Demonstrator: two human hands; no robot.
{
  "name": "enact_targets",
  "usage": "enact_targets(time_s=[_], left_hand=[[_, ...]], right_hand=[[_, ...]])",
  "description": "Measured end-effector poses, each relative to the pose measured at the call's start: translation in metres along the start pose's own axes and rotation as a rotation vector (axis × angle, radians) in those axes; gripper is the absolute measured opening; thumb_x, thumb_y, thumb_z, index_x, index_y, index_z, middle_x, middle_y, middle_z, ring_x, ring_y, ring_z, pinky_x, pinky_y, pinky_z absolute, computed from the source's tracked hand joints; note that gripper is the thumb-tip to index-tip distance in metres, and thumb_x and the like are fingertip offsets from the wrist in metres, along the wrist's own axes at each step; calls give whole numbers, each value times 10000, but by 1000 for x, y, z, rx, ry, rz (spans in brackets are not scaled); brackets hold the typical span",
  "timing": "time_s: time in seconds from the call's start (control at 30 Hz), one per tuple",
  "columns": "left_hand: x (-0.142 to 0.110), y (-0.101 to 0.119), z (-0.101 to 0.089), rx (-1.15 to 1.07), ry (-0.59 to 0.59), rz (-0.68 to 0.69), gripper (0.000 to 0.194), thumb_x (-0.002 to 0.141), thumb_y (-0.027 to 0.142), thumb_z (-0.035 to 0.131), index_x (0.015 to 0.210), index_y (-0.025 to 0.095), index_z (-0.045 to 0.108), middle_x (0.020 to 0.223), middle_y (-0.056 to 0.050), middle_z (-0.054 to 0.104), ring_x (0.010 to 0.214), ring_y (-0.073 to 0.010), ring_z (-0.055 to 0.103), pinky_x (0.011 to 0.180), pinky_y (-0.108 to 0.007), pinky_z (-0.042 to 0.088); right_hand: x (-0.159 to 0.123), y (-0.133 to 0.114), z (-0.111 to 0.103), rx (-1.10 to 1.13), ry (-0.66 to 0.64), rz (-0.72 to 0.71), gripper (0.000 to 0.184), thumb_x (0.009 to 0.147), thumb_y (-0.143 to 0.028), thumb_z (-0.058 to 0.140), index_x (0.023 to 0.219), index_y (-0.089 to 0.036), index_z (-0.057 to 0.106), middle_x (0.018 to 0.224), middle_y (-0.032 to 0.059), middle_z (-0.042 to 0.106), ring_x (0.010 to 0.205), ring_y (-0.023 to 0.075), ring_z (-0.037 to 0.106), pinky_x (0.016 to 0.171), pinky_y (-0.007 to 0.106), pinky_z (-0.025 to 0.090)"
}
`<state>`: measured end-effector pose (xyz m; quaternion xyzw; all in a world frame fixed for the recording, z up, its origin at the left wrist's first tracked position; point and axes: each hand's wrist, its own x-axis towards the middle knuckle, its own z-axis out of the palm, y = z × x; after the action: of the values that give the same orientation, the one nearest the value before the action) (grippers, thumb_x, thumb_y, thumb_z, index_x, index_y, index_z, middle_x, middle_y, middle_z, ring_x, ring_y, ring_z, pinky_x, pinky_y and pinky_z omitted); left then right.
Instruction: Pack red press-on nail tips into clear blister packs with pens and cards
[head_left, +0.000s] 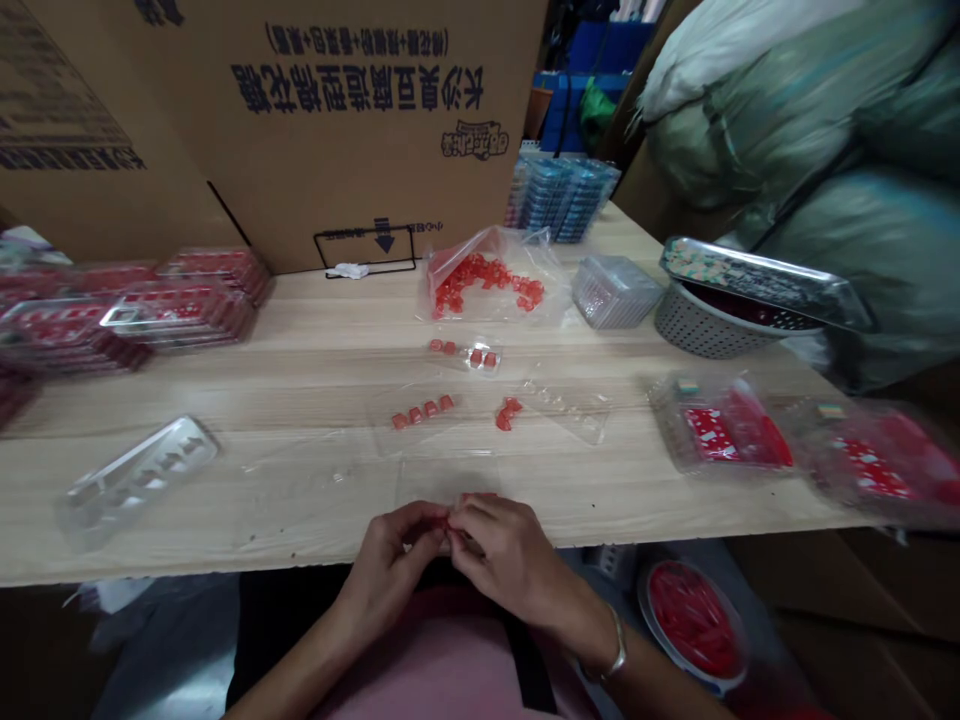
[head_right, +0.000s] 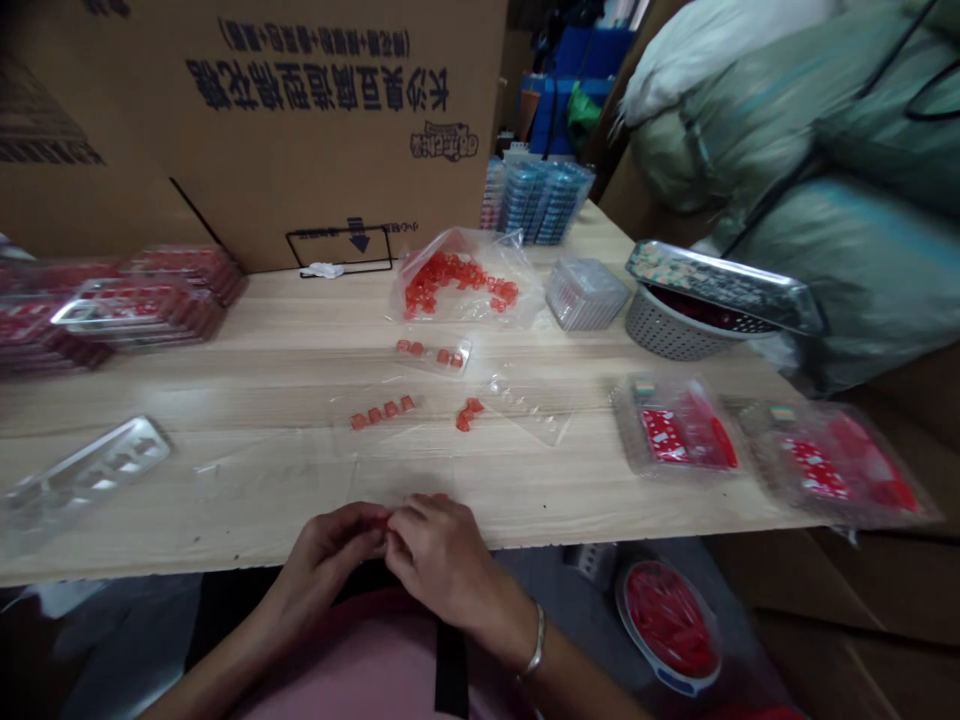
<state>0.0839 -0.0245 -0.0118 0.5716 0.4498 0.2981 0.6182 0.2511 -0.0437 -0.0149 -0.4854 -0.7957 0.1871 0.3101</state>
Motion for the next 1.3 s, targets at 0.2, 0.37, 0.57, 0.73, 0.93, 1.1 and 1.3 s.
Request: enact_targets(time_s=[0.2,0.37,0.57,0.73,0.93,1.1,1.3], left_hand=[[-7,-4,6,-73,-27,-42,111,728,235,617,792,168,677,744,-9,696,715,-147,619,691,-264,484],[-8,-8,2,-169,-2,-102,87,697,233,642,746,162,652,677,8,672,630,-120,599,642,-244,476],[-13,-5,1,158,86,194,51,765,180,574,715,183,585,664,20,605,619,-109,565,588,-213,449],[1,-8,-16,449,35,389,134,785,178,609,915,213,610,879,-25,633,808,-158,604,720,-272,495],[24,-37,-32,642,74,502,191,803,127,552,961,205,626,956,-62,644,906,-194,609,794,-340,514],[24,-38,-28,770,59,582,164,871,183,525,990,214,632,940,-51,669,871,-188,606,780,-338,496],[29,-29,-22,941,80,711,171,917,215,483,1034,204,607,984,-51,689,875,-189,606,754,-332,449]], right_hand=[[-15,-12,17,2,205,71,139,725,-90,480,656,-205,514,612,1,584,567,130,537,548,246,396],[-17,-16,19,162,149,61,135,767,-115,499,661,-197,519,635,2,567,611,132,527,591,255,413],[-11,-9,12,819,-40,471,99,748,-255,629,737,-188,557,697,-17,595,625,106,550,567,206,442],[-1,3,3,534,-68,253,87,793,-161,600,721,-189,561,740,-1,597,702,132,564,652,243,456],[14,28,1,105,-165,-79,161,936,-161,461,856,-195,598,877,37,625,821,152,571,756,270,458],[14,27,8,181,-149,61,78,905,-149,525,879,-197,581,839,10,640,756,132,589,695,234,456],[15,30,2,103,-97,-3,121,862,-116,537,880,-208,614,999,53,652,957,180,583,855,316,454]])
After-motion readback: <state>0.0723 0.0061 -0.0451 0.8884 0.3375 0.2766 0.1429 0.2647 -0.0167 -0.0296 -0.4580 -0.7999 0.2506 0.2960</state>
